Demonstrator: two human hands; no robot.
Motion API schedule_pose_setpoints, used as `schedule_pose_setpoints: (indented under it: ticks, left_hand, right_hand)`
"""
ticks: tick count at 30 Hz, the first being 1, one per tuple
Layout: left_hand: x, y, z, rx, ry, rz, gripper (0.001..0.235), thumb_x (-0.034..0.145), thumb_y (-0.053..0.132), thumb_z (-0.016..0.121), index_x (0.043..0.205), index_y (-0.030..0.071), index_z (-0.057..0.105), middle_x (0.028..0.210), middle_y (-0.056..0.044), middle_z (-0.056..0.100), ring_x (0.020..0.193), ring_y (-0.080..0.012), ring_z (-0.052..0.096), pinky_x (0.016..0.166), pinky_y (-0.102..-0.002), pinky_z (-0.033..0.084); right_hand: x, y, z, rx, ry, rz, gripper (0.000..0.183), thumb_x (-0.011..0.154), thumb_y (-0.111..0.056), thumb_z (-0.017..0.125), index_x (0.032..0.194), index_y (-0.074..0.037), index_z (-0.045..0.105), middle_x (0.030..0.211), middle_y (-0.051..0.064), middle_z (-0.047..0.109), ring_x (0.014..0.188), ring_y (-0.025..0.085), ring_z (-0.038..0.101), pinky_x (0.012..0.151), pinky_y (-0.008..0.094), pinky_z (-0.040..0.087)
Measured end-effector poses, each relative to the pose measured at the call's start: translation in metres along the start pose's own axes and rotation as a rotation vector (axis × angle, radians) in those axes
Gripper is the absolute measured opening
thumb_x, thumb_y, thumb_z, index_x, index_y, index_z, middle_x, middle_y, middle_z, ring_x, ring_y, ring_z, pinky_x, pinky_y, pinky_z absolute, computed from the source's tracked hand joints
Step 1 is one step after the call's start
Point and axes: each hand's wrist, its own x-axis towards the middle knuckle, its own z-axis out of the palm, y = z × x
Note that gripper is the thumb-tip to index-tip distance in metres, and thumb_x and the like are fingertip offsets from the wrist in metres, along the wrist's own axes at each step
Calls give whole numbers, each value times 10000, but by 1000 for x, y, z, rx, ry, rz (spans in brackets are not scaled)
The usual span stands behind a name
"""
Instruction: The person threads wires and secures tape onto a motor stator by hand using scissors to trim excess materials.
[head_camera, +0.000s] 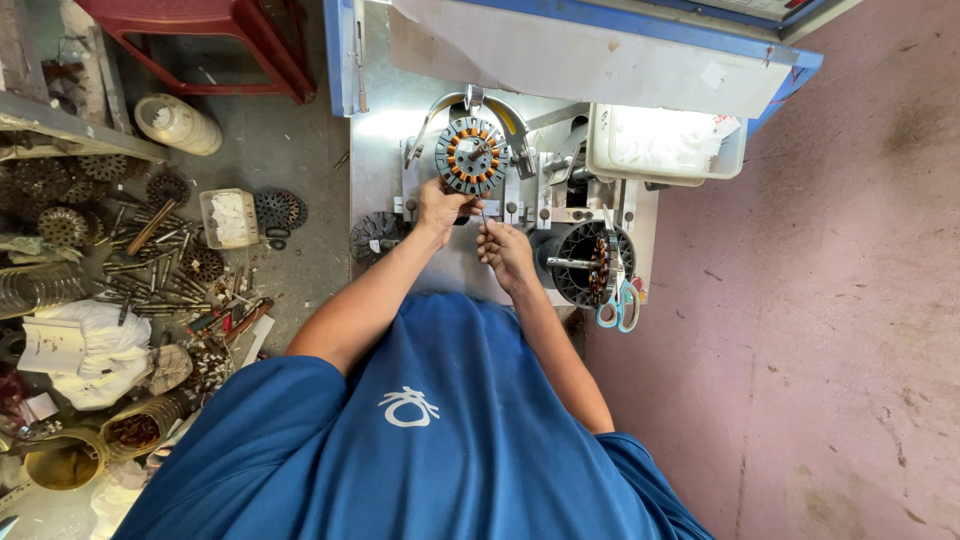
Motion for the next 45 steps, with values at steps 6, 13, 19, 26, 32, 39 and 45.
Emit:
schedule_pose_setpoints:
  ticks: [6, 13, 19, 26, 32, 39, 45]
  left_hand:
    - [1, -5, -3, -29, -4, 16, 169, 895, -69, 677, 1062, -40, 669, 925, -180, 766, 710, -207, 730, 629, -328, 632]
    - [11, -16, -9, -51, -17, 34, 167, 897, -73, 702, 1060, -51, 673, 918, -165, 741, 732, -221, 741, 663, -349, 647]
    - [12, -19, -8, -74, -35, -18, 187, 895, -72, 652, 1079, -40, 670, 934, -160, 765, 701, -192, 714, 627, -327, 627]
    - [-25, -21, -26, 836, -72, -117, 197, 838, 45, 702, 1027, -10, 709, 857, -178, 785, 701, -246, 776, 655, -379, 630]
    - [-47, -26, -49, 1461, -105, 278, 193, 786, 155, 732, 944, 54, 781, 839, -265, 720, 794, -443, 716, 761, -512, 578]
    - [-64, -5, -24, 1475, -257, 295, 183, 818, 207, 747, 898, 44, 772, 849, -242, 723, 819, -426, 715, 774, -505, 576]
    - [-78, 6, -18, 1463, -423, 292, 230, 828, 228, 747, 979, 54, 756, 821, -184, 751, 813, -371, 723, 769, -473, 566]
  right_hand:
    - [2, 3, 2, 33, 5, 0, 202, 1021, -226, 641, 933, -45, 658, 762, 42, 670, 611, 135, 618, 531, 259, 486]
    - [2, 3, 13, -155, 143, -154, 228, 1004, -215, 695, 865, -35, 683, 715, 40, 657, 565, 138, 571, 496, 270, 429]
    - [-27, -9, 33, -969, 399, -780, 188, 919, -193, 757, 877, -12, 728, 754, 128, 712, 666, 229, 693, 636, 360, 545]
    - [-54, 6, 9, -1289, 103, -275, 230, 845, -209, 820, 930, -3, 764, 802, 179, 741, 731, 296, 737, 734, 415, 564]
    - [-74, -18, 45, -1100, 74, -559, 330, 889, -137, 760, 1189, -21, 687, 895, 125, 759, 749, 226, 749, 701, 344, 609]
    - [-36, -106, 114, -1023, 253, -897, 337, 906, -141, 769, 1174, -20, 604, 797, 141, 715, 683, 249, 719, 621, 371, 563]
    - [-6, -118, 125, -1218, 307, -1118, 206, 916, -158, 770, 880, -12, 630, 767, 178, 677, 674, 337, 658, 622, 447, 505]
